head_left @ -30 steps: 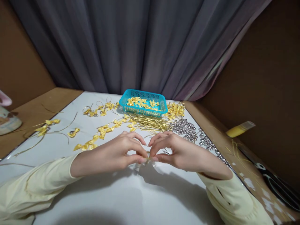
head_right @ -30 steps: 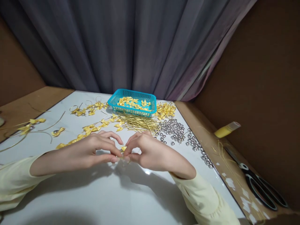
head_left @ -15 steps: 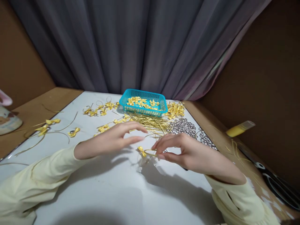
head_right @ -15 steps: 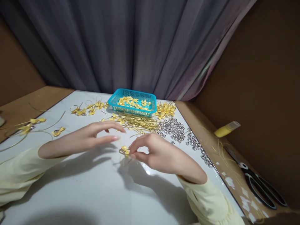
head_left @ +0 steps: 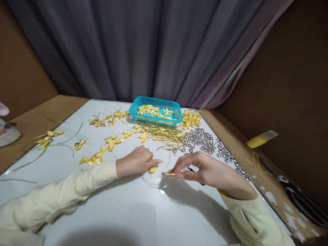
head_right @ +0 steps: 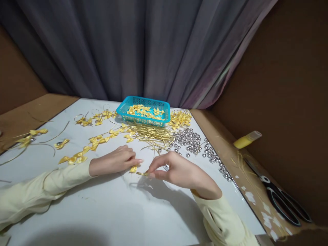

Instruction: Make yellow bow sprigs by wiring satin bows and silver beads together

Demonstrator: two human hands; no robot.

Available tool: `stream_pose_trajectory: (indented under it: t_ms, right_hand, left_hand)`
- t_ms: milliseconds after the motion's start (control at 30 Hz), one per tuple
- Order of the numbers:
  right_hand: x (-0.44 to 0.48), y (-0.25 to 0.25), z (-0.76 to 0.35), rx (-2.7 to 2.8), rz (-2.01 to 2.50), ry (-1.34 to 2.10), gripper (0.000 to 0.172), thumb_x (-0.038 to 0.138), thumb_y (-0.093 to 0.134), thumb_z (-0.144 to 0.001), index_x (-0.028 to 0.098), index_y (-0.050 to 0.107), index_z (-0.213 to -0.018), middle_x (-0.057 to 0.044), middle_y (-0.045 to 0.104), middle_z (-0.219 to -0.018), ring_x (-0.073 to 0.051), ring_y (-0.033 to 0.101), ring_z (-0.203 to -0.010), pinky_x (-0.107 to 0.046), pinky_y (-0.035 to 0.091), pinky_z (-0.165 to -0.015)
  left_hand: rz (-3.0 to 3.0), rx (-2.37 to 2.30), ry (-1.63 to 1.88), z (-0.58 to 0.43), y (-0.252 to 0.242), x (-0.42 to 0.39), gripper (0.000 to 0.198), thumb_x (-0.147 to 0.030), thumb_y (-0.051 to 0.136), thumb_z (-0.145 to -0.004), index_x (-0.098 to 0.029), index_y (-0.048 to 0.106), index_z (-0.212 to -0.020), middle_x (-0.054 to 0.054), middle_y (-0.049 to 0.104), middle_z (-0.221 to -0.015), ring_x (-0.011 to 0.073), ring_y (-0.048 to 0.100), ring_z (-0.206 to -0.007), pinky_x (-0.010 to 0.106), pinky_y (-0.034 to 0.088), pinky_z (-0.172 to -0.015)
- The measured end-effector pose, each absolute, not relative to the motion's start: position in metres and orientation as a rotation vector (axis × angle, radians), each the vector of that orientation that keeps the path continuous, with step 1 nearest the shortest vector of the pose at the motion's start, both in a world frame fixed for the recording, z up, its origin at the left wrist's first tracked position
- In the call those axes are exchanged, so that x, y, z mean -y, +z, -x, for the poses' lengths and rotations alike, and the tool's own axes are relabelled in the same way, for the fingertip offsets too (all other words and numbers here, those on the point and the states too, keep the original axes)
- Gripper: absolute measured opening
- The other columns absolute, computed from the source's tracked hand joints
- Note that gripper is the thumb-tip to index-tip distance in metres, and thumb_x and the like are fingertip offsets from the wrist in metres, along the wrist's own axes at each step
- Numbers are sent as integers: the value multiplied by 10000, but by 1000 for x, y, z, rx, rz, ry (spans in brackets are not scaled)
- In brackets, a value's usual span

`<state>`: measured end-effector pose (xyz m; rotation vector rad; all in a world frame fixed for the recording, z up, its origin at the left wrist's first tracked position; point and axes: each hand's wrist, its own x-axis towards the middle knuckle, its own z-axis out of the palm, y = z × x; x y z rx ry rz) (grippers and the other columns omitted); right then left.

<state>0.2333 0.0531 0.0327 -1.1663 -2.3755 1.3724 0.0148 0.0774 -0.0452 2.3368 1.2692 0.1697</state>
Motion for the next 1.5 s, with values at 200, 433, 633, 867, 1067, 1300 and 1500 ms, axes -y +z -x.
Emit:
stream_pose_trajectory:
  t_ms: [200, 433, 633, 867, 1067, 1300, 1500]
  right_hand:
    - [-57, 26, -232, 2362, 1166, 1460, 146, 232, 610, -809, 143, 725, -819, -63, 728, -867, -168, 656, -799, -269, 487, -762]
    - [-62, 18, -236, 2252, 1206, 1412, 184, 294, 618, -803, 142, 721, -811, -63, 722, -831, -164, 639, -753, -275, 485, -708]
    - [-62, 17, -236, 2121, 1165, 1350, 153, 282, 623, -807, 154, 708, -813, -54, 719, -873, -169, 643, -831, -304, 466, -817]
    - [-56, 18, -233, 2058, 1182, 1253, 158, 279, 604, -829, 163, 705, -794, -40, 702, -845, -165, 624, -812, -302, 451, -800]
    - [-56, 18, -233, 2077, 1198, 1152, 149, 250, 592, -833, 172, 707, -782, -35, 680, -810, -163, 599, -783, -297, 442, -755]
    - [-53, 16, -235, 2008, 1148, 1096, 76, 187, 637, -797, 172, 710, -781, -55, 597, -952, -165, 578, -886, -330, 433, -835]
    - [-55, 13, -237, 2009, 1095, 1167, 79, 191, 634, -808, 171, 705, -780, -59, 615, -985, -171, 582, -913, -332, 439, -804]
  left_hand:
    - [-2243, -1234, 261, -20, -45, -84, 308, -308, 498, -834, -164, 595, -580, 61, 624, -665, 228, 550, -760, 332, 375, -749]
    - [-1960, -1248, 471, -20, -27, -82, 355, -391, 490, -848, -147, 699, -697, 39, 704, -673, 151, 588, -611, 238, 404, -571]
    - [-1577, -1210, 680, -23, -8, -66, 199, -360, 643, -773, -188, 739, -793, 31, 741, -841, 179, 634, -785, 263, 446, -695]
    - [-1502, -1151, 749, -26, -4, -57, 182, -341, 652, -766, -185, 745, -751, 45, 718, -874, 193, 614, -818, 299, 461, -723]
    - [-1449, -1068, 798, -27, -8, -55, 145, -329, 678, -762, -208, 757, -760, 42, 725, -939, 201, 623, -904, 326, 470, -831]
    - [-1362, -1006, 802, -27, -11, -53, 142, -305, 677, -779, -225, 763, -859, 48, 719, -1043, 211, 609, -1017, 358, 425, -946]
    - [-1289, -999, 796, -27, -16, -54, 140, -298, 703, -761, -229, 764, -866, 50, 720, -1051, 208, 614, -1016, 344, 426, -941]
